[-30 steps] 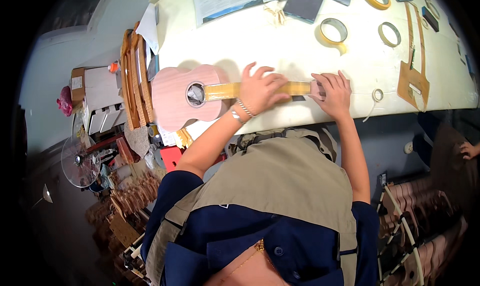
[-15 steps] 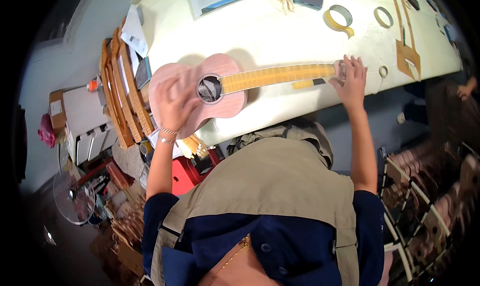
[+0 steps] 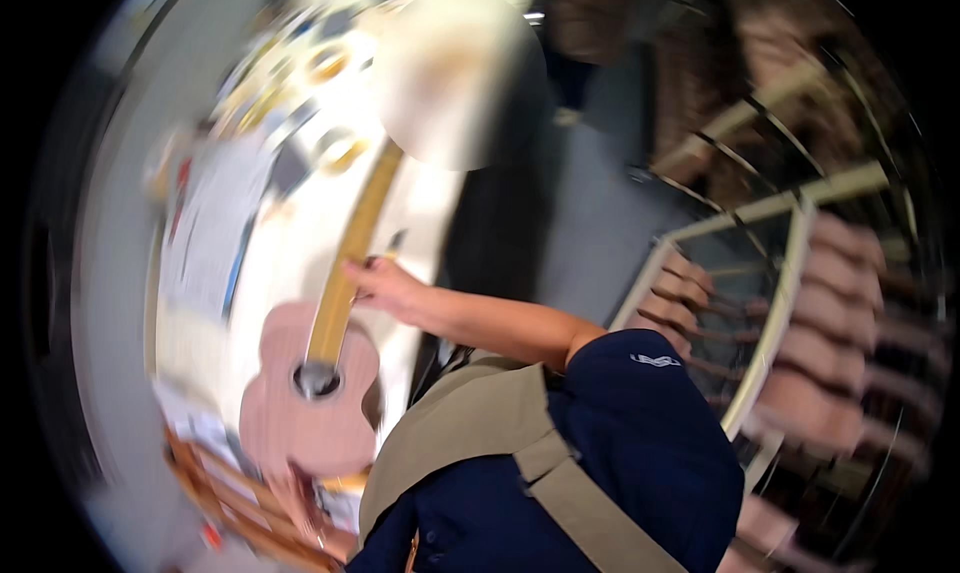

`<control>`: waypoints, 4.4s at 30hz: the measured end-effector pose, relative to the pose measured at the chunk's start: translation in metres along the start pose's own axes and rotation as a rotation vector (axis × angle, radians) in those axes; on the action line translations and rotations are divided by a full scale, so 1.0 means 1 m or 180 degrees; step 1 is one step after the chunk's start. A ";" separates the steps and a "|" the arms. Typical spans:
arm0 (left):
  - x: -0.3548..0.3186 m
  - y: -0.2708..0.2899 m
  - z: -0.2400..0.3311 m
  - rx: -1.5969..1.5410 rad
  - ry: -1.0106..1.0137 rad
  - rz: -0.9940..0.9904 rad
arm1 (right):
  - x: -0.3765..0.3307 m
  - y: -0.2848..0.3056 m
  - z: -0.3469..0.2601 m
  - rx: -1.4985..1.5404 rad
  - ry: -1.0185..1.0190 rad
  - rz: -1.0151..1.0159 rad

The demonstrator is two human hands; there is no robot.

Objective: The person assembles acoustic guitar bodies by applying masking tape to the soundhole and neck joint, then attaching the neck to the body. They repeatedly retrieve unfinished guitar bodies from a rack, perform the taping and assembly steps, and place the completed units back on the rack.

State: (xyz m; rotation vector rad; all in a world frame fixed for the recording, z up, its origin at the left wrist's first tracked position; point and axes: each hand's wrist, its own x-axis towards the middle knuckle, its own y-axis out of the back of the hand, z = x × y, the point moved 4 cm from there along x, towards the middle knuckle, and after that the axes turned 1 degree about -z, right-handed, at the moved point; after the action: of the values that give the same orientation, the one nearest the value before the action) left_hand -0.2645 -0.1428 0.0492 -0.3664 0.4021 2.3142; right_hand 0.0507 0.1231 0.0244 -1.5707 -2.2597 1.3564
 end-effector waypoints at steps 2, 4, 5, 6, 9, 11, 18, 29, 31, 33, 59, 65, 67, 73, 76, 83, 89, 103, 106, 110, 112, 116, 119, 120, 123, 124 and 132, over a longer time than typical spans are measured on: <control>0.003 -0.025 0.019 0.0055 -0.0307 -0.1123 | -0.041 0.003 -0.059 -0.0193 0.0625 -0.0271; 0.009 -0.081 0.033 0.0341 -0.0796 -0.2053 | -0.095 -0.008 -0.125 -0.0493 0.1500 -0.0227; 0.014 -0.117 0.038 0.0541 -0.1115 -0.2411 | -0.121 0.008 -0.145 -0.0137 0.2174 -0.0107; 0.008 -0.161 0.035 0.0884 -0.1064 -0.2273 | -0.153 0.014 -0.166 -0.0305 0.3063 0.0089; -0.002 -0.285 -0.010 0.1402 -0.1707 -0.2402 | -0.247 0.037 -0.205 -0.1084 0.5225 0.1374; -0.040 -0.372 -0.035 0.0946 -0.1566 -0.3488 | -0.319 0.053 -0.209 -0.1125 0.5642 0.3225; -0.244 -0.467 -0.015 0.0816 -0.2022 -0.6489 | -0.567 0.034 -0.175 -0.2775 0.6028 0.6239; -0.270 -0.488 -0.038 0.1320 -0.1962 -0.7389 | -0.810 -0.015 -0.097 -0.2493 0.5994 0.6942; -0.272 -0.491 -0.037 0.1304 -0.1931 -0.7376 | -0.845 -0.008 -0.078 -0.2785 0.5828 0.7886; -0.274 -0.492 -0.037 0.1256 -0.1815 -0.7395 | -0.881 -0.003 -0.054 -0.2967 0.5514 0.8196; -0.281 -0.494 -0.069 0.1581 -0.0869 -0.7539 | -0.927 0.118 -0.003 -0.2161 0.6668 0.7807; -0.302 -0.496 -0.059 0.1708 -0.1130 -0.7623 | -0.932 0.115 -0.015 -0.3044 0.5788 0.8278; -0.304 -0.496 -0.059 0.1553 -0.1038 -0.7576 | -0.933 0.097 -0.018 -0.3189 0.5340 0.8709; -0.272 -0.484 -0.065 0.1554 -0.0643 -0.7201 | -0.926 0.105 -0.003 -0.2035 0.5384 0.8776; -0.247 -0.479 -0.077 0.1558 -0.0287 -0.7074 | -0.925 0.114 -0.011 -0.2098 0.5669 0.8435; -0.241 -0.498 -0.072 0.1600 -0.0426 -0.7072 | -0.925 0.118 -0.023 -0.2651 0.5792 0.8176; -0.284 -0.511 -0.057 0.1287 -0.0826 -0.7291 | -0.936 0.126 -0.003 -0.3020 0.4505 0.9442; -0.243 -0.505 -0.065 0.1548 -0.1100 -0.6978 | -0.934 0.184 -0.141 -0.0881 0.2697 0.7502; -0.231 -0.505 -0.062 0.1264 -0.1064 -0.6567 | -0.895 0.171 -0.159 -0.1212 0.3783 0.7388; -0.213 -0.489 -0.072 0.1235 -0.0837 -0.6341 | -0.827 0.121 -0.198 -0.1958 0.3994 0.7240; -0.206 -0.482 -0.072 0.1247 -0.0810 -0.6324 | -0.765 0.088 -0.226 -0.2323 0.3950 0.7238; -0.190 -0.477 -0.065 0.0727 -0.0395 -0.6052 | -0.667 0.059 -0.252 -0.2555 0.4226 0.5903; -0.173 -0.474 -0.053 0.0275 0.0262 -0.5550 | -0.575 0.051 -0.259 -0.2130 0.4676 0.3711; -0.171 -0.468 -0.042 0.0232 0.0556 -0.5312 | -0.544 0.046 -0.260 -0.1941 0.4741 0.3029; -0.146 -0.439 -0.004 -0.0415 0.1343 -0.4530 | -0.440 0.028 -0.264 -0.1313 0.4590 0.0746; -0.129 -0.424 0.000 -0.0853 0.1363 -0.4477 | -0.407 0.024 -0.263 -0.1055 0.4572 0.0147; 0.009 -0.230 0.020 -0.2438 0.0743 -0.2002 | -0.188 0.030 -0.200 -0.0065 0.2952 -0.0345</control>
State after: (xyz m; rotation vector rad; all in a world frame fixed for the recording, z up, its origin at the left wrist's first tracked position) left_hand -0.1079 0.0256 0.0238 -0.9794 -0.4672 1.7157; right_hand 0.2625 0.1010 0.2003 -1.5737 -1.7157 0.3999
